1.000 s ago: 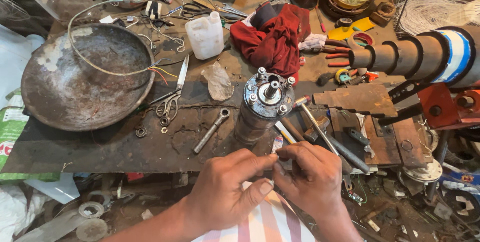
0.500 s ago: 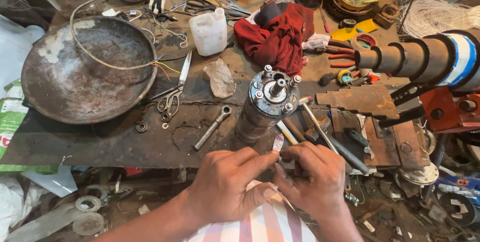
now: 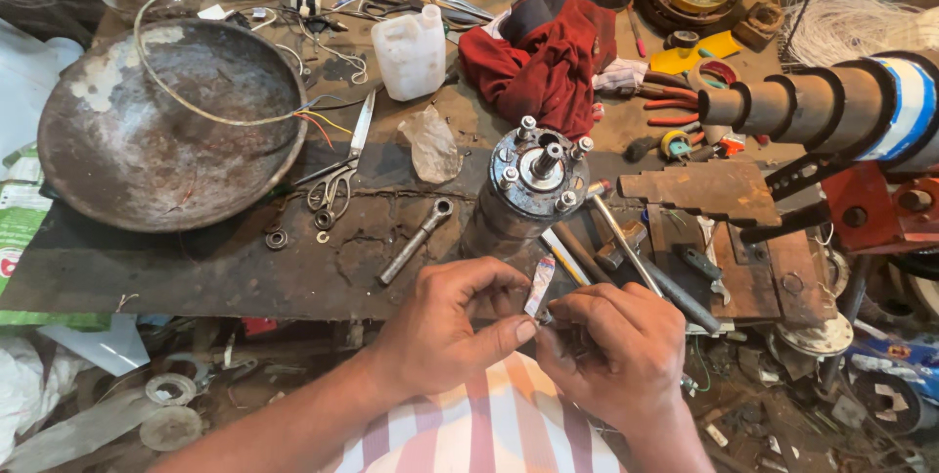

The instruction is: The person applies grease to small metal components and inserts them into a cylindrical motor housing. They use a screwdriver and hammer to secure the components in place. The person repeats this process for multiple components.

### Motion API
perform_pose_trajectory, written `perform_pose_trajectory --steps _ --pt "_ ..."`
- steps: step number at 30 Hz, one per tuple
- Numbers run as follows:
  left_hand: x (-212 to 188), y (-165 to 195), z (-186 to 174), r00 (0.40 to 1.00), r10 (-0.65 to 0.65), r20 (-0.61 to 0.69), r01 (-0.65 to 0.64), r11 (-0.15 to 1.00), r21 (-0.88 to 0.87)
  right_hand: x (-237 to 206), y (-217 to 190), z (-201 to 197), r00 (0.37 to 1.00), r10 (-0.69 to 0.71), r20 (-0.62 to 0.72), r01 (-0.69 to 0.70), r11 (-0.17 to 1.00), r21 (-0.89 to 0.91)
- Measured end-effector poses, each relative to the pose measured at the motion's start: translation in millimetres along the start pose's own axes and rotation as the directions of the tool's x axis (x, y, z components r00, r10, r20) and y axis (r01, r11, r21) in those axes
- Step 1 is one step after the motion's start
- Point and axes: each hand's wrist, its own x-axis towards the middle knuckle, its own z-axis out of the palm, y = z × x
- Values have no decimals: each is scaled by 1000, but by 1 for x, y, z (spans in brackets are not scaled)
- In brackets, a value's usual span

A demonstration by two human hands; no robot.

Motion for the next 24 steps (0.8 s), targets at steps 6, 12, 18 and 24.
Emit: perform_pose_trajectory --steps 6,12,18,24 --pt "9 12 -14 996 4 85 -20 982 186 1 -3 -1 999 -16 38 17 1000 -25" --pt "19 15 -29 977 66 204 -134 931 340 -2 -6 -3 996 -58 66 61 998 -32" --pt "20 18 -31 963 158 217 -254 797 548 -5 -10 -6 993 -73 90 77 996 -38" --pt "12 23 -30 961 201 191 -275 784 557 -7 -13 -6 995 -55 84 58 998 -39"
